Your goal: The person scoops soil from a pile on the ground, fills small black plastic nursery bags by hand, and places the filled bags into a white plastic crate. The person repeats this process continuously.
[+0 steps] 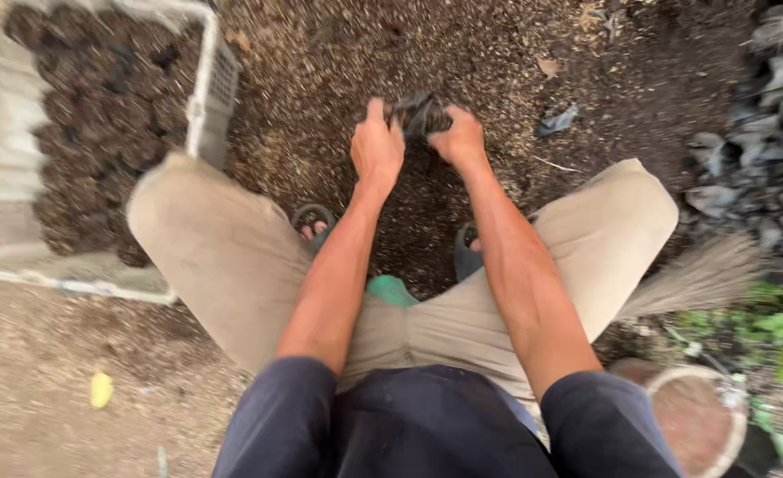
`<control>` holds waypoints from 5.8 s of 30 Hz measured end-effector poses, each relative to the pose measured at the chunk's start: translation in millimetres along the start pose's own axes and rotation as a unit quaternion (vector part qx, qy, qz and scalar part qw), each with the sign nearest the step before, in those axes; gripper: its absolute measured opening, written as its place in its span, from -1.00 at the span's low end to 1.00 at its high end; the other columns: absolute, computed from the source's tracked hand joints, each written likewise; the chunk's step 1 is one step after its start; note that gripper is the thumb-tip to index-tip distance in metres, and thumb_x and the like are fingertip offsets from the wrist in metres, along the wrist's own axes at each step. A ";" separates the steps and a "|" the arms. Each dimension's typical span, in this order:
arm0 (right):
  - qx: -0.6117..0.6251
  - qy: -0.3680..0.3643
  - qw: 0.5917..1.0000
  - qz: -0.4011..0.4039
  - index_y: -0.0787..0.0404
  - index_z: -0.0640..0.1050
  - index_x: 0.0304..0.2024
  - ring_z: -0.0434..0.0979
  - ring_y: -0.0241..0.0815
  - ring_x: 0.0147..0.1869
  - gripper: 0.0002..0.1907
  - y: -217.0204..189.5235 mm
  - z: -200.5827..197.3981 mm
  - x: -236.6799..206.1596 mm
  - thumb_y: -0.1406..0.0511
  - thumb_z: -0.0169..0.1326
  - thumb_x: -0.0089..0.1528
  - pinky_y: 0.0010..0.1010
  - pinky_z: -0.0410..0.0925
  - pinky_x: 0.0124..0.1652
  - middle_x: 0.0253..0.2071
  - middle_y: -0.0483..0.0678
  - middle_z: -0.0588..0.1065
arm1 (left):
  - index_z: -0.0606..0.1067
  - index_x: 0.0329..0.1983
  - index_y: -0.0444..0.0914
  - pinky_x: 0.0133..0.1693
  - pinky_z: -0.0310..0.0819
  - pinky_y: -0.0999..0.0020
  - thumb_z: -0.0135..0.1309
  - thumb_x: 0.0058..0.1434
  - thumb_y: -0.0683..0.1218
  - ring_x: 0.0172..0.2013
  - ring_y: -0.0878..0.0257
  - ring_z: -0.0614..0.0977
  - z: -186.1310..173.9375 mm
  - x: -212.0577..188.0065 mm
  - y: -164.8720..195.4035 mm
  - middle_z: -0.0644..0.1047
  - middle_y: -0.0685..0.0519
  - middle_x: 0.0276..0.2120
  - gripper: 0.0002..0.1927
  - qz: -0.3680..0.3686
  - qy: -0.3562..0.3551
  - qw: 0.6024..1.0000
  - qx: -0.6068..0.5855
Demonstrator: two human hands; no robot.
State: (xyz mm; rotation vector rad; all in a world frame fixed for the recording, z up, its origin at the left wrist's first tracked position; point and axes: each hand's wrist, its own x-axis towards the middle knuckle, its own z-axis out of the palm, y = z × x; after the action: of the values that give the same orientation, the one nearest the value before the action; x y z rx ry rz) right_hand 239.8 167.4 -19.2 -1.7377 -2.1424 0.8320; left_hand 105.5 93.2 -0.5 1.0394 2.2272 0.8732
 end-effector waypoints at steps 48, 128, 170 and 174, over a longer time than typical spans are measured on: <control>-0.185 -0.214 0.958 0.049 0.18 0.28 0.28 0.51 0.38 0.00 0.04 -9.7 43.6 -63.4 0.08 0.59 -0.08 0.00 0.45 -0.03 0.05 0.40 0.35 | 0.14 0.31 -0.43 0.10 0.51 0.10 0.28 0.11 -0.01 0.06 -0.11 0.62 28.5 -5.4 -45.8 0.54 -0.28 0.05 -0.17 -0.265 -0.178 0.947 -0.035; -0.272 -0.256 0.925 -0.076 0.13 0.62 0.06 0.64 0.17 0.13 -0.64 -49.5 17.8 -48.7 0.40 0.06 0.20 -0.10 0.48 0.14 0.04 0.18 0.61 | 0.57 -0.06 -0.33 0.03 0.53 0.00 0.02 0.27 -0.20 -0.01 -0.20 0.62 10.1 5.9 -31.2 0.59 -0.28 -0.08 -0.78 -0.088 -0.161 0.983 0.033; 0.087 -0.130 0.985 0.066 0.12 0.48 0.18 0.48 0.03 -0.09 -0.45 -77.6 19.0 -48.5 0.31 0.17 0.10 -0.19 0.43 -0.17 -0.04 0.10 0.48 | 0.61 -0.21 -0.40 -0.09 0.60 0.01 -0.03 0.22 -0.28 -0.12 -0.19 0.68 -22.9 -3.7 -37.7 0.63 -0.30 -0.19 -0.79 -0.125 -0.008 0.990 0.070; -0.219 -0.273 0.926 -0.143 0.04 0.49 0.20 0.42 0.30 0.07 -0.26 -69.5 31.5 -77.0 0.31 0.35 -0.08 -0.05 0.42 -0.05 0.12 0.25 0.41 | 0.64 -0.21 -0.38 -0.05 0.59 0.05 0.02 0.17 -0.24 -0.11 -0.18 0.68 -27.9 -6.5 -32.3 0.63 -0.29 -0.17 -0.79 -0.185 -0.017 0.981 0.046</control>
State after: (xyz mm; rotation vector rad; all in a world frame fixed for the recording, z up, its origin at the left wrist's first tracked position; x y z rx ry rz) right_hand 186.2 76.9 7.3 -1.4086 -3.0640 0.8772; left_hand 75.1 62.8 -4.8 0.6389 2.3447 0.5888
